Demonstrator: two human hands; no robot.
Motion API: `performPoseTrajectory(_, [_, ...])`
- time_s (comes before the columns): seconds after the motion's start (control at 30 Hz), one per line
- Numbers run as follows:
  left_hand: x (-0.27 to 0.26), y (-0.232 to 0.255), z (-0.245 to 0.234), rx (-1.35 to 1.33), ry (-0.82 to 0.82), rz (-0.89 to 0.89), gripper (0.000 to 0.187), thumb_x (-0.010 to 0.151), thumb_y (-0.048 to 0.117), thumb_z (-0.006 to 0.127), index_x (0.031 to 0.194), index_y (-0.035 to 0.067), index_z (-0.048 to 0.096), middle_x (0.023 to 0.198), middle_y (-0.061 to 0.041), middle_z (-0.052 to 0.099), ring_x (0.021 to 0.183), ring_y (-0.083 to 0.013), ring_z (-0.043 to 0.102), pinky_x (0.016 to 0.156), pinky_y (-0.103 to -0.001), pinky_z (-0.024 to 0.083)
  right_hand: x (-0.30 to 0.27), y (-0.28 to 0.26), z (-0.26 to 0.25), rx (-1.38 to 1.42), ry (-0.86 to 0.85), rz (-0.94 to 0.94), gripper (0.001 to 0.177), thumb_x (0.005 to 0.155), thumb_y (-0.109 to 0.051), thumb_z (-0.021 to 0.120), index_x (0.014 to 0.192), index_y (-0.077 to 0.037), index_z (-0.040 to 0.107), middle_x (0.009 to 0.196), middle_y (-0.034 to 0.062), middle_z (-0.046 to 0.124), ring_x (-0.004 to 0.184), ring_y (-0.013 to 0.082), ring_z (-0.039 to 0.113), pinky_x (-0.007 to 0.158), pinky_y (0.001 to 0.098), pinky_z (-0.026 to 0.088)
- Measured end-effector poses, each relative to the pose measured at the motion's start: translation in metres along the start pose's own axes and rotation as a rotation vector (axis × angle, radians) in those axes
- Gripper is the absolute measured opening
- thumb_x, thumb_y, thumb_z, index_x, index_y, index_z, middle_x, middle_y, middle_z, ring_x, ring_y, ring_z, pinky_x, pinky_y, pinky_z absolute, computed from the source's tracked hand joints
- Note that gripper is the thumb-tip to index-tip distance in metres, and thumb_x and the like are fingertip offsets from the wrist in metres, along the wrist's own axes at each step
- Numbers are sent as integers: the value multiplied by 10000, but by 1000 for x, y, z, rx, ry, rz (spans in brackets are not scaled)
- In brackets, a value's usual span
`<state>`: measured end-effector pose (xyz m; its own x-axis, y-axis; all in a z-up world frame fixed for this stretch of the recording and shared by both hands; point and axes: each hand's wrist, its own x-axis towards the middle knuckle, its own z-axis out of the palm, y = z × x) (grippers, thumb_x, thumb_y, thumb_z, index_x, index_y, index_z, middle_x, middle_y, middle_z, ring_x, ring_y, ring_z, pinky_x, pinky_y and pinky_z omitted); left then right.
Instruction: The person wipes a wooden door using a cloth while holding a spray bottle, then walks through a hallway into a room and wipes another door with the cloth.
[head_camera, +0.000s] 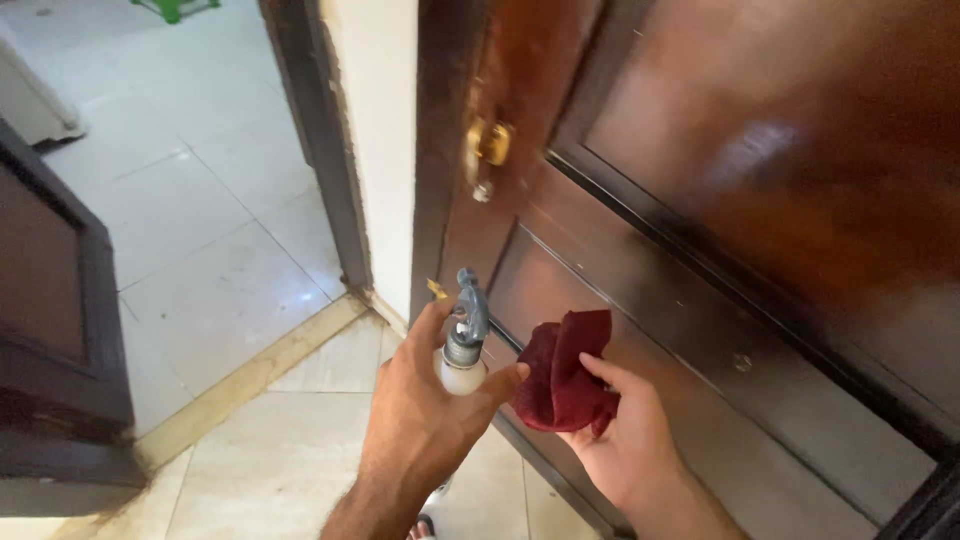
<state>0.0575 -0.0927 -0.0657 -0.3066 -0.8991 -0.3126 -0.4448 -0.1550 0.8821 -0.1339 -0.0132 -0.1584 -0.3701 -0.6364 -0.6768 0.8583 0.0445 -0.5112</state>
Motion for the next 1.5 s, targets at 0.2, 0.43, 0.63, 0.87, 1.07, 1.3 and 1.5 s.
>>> performPoseTrajectory(0.2, [22, -15, -55, -14, 121, -33, 784, 689, 408, 882, 1395, 259, 576, 1113, -104, 749, 1094, -267, 712, 932, -406, 549, 29, 34, 62, -123, -144, 24, 395, 893, -134, 627, 1267, -10, 604, 1236, 110, 701, 1144, 255, 668, 1032, 452, 516])
performPoseTrajectory(0.43, [39, -52, -103, -118, 375, -58, 773, 672, 394, 893, 1361, 224, 588, 1222, -118, 731, 1269, -287, 631, 1019, -423, 491, 63, 77, 133, -392, -403, 154, 439, 880, -135, 630, 1307, -36, 616, 1229, 88, 712, 1123, 217, 679, 1007, 403, 510])
performPoseTrajectory(0.63, [63, -74, -137, -137, 587, -107, 778, 681, 370, 907, 1362, 186, 580, 1237, -159, 722, 1261, -337, 617, 967, -453, 487, 112, 110, 203, -584, -495, 285, 454, 872, -123, 617, 1318, -42, 626, 1193, 80, 726, 1063, 218, 690, 914, 391, 543])
performPoseTrajectory(0.87, [105, -54, -200, -61, 833, -277, 819, 640, 419, 927, 1356, 210, 589, 1192, -140, 738, 1147, -286, 679, 942, -406, 516, 175, 128, 313, -675, -598, 302, 398, 898, -128, 650, 1289, -56, 642, 1166, 52, 710, 1044, 176, 669, 890, 333, 535])
performPoseTrajectory(1.07, [115, -37, -245, -116, 1085, -130, 675, 643, 300, 891, 1253, 157, 638, 909, -55, 758, 886, -185, 707, 836, -348, 566, 194, 139, 396, -652, -729, 321, 403, 891, -185, 669, 1281, -97, 615, 1191, 16, 696, 1110, 171, 654, 984, 350, 509])
performPoseTrajectory(1.3, [111, -36, -300, -144, 1246, -164, 547, 682, 288, 890, 1155, 179, 637, 730, -15, 691, 728, -122, 710, 719, -343, 565, 205, 189, 440, -743, -735, 370, 413, 863, -107, 639, 1275, -74, 618, 1202, 34, 709, 1135, 190, 656, 1013, 382, 503])
performPoseTrajectory(1.5, [114, -51, -366, 12, 1537, -31, 452, 761, 285, 894, 1108, 159, 634, 742, 21, 692, 673, -111, 687, 657, -309, 541, 197, 250, 467, -877, -927, 430, 414, 882, -120, 671, 1262, 42, 654, 1177, 131, 728, 1088, 245, 673, 955, 392, 515])
